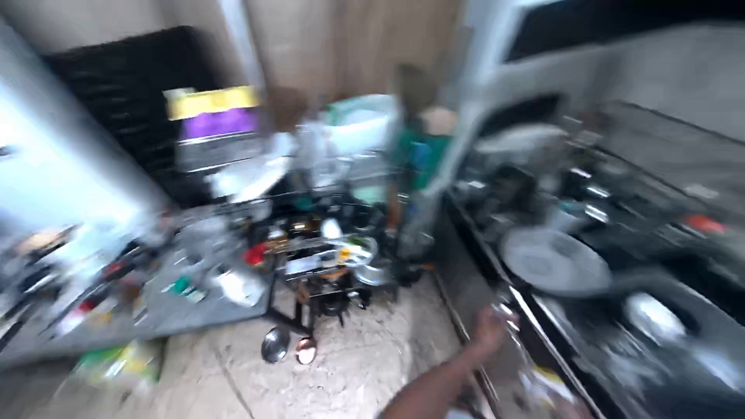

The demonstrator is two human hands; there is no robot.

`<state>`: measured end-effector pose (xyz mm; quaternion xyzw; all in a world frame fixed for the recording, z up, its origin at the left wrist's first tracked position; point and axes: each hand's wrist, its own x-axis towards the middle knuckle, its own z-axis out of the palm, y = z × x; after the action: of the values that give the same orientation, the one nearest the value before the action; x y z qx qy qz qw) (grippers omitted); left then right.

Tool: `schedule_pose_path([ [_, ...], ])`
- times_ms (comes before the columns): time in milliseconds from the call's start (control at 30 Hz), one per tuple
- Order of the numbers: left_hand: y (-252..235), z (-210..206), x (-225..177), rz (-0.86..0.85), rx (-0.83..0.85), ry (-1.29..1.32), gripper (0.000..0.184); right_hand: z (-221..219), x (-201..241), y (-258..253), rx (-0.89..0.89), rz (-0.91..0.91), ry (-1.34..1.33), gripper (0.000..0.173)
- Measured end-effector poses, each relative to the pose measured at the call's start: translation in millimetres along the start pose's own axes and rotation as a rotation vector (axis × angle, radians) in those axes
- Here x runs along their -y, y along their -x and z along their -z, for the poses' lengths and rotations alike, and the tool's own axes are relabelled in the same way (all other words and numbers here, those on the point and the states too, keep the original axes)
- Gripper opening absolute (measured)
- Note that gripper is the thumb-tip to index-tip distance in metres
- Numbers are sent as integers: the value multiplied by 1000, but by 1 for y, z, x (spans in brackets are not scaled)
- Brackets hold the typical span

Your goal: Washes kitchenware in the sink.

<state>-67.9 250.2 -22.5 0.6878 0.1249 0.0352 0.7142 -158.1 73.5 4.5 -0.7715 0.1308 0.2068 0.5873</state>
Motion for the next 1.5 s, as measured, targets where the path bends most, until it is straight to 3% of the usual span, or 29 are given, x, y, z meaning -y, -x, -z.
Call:
schedule_pose_path([
  [167,-33,-55,25,101,167,-125,44,66,-16,-43,-230,-70,-252,40],
  [367,-68,-101,69,238,260,-266,37,162,-26,-144,-479,-239,-285,50],
  [600,-107,-149,69,327,315,-246,25,256,-43,-299,-468,-417,-247,58],
  [733,-127,-177,65,356,320,-248,24,284,-45,-348,-442,-410,-245,64],
  [867,-143,-205,69,379,342,-243,25,300,-52,-362,-392,-456,-164,70],
  [967,-153,-225,66,381,376,-219,24,308,-43,-349,-342,-461,117,67],
  [1167,-175,-255,66,390,480,-228,24,303,-55,-317,-573,-360,88,54],
  [1233,-184,-262,64,387,551,-232,24,286,-45,-305,-568,-314,-84,51],
  [1367,-192,-272,60,390,731,-234,22,231,-26,-294,-439,-178,-818,47],
  [1500,-204,-267,57,420,892,-292,22,203,-6,-298,-513,-194,-882,38],
])
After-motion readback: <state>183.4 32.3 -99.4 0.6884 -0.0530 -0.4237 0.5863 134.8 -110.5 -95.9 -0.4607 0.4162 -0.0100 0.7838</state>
